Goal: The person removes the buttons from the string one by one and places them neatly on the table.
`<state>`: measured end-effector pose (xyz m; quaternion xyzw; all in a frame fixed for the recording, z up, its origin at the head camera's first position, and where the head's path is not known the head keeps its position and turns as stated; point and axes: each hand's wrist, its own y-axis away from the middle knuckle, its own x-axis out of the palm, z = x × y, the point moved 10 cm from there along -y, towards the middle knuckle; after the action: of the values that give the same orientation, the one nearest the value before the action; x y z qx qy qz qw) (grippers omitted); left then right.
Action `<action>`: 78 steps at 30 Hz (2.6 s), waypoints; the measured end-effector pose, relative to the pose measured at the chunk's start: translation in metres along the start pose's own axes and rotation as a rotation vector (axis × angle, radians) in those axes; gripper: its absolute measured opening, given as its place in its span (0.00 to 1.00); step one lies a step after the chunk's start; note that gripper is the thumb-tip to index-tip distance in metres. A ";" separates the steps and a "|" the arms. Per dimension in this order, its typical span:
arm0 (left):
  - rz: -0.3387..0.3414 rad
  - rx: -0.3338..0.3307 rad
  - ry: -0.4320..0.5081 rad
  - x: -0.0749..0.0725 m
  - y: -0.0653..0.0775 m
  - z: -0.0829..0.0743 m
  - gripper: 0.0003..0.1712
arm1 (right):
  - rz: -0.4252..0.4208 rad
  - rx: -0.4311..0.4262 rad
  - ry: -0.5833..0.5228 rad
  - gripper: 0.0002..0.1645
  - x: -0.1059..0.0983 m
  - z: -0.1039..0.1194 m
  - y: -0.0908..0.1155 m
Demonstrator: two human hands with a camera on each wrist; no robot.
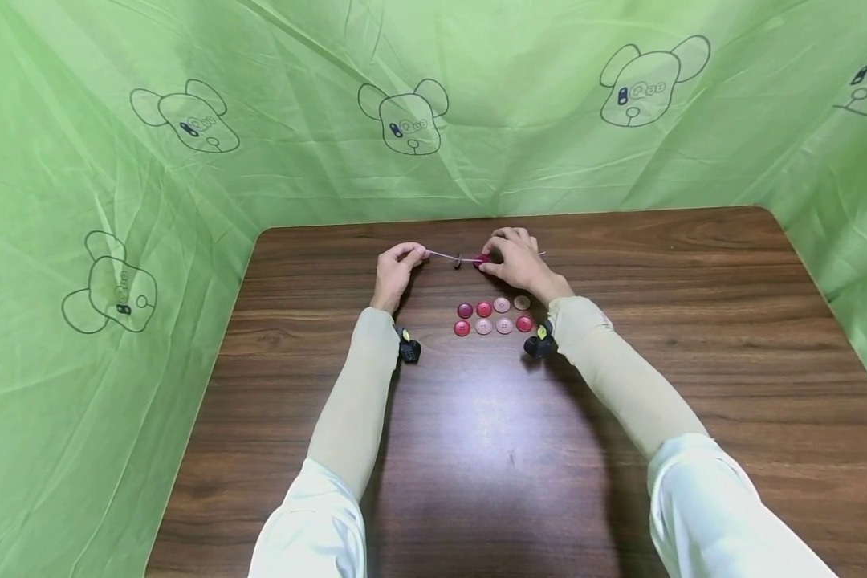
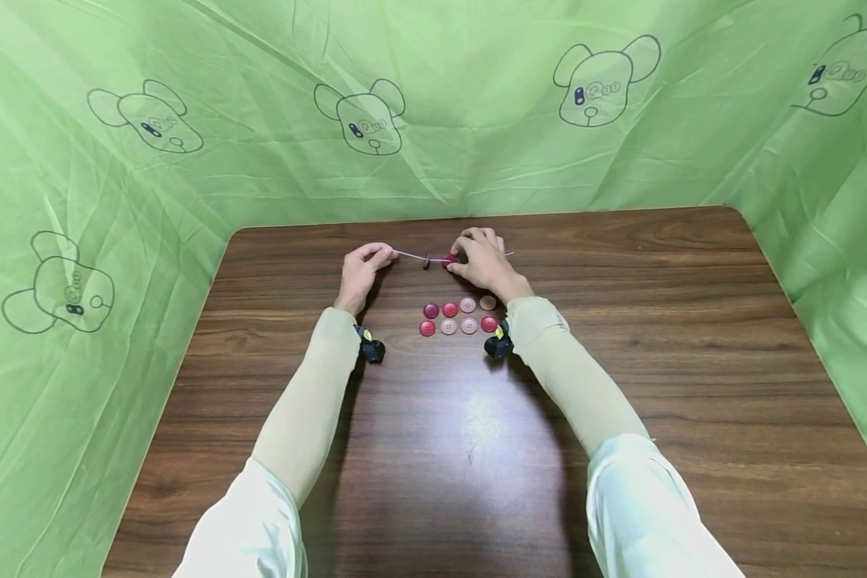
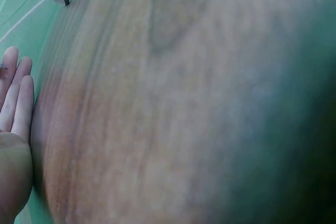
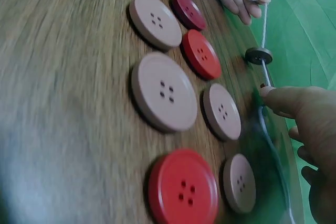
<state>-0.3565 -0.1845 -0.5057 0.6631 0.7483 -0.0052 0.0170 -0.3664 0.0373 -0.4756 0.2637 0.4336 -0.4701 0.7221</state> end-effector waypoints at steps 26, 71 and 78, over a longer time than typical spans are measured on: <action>0.002 0.010 0.017 0.000 0.000 0.000 0.16 | -0.076 0.049 -0.048 0.17 -0.021 -0.043 0.022; -0.007 0.006 0.027 0.000 0.001 0.001 0.17 | -0.142 0.153 -0.097 0.20 -0.055 -0.100 0.058; -0.007 -0.006 0.029 0.000 0.001 0.002 0.18 | -0.153 0.173 -0.105 0.19 -0.058 -0.110 0.063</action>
<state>-0.3554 -0.1845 -0.5074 0.6603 0.7509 0.0066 0.0082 -0.3617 0.1764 -0.4805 0.2662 0.3720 -0.5724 0.6805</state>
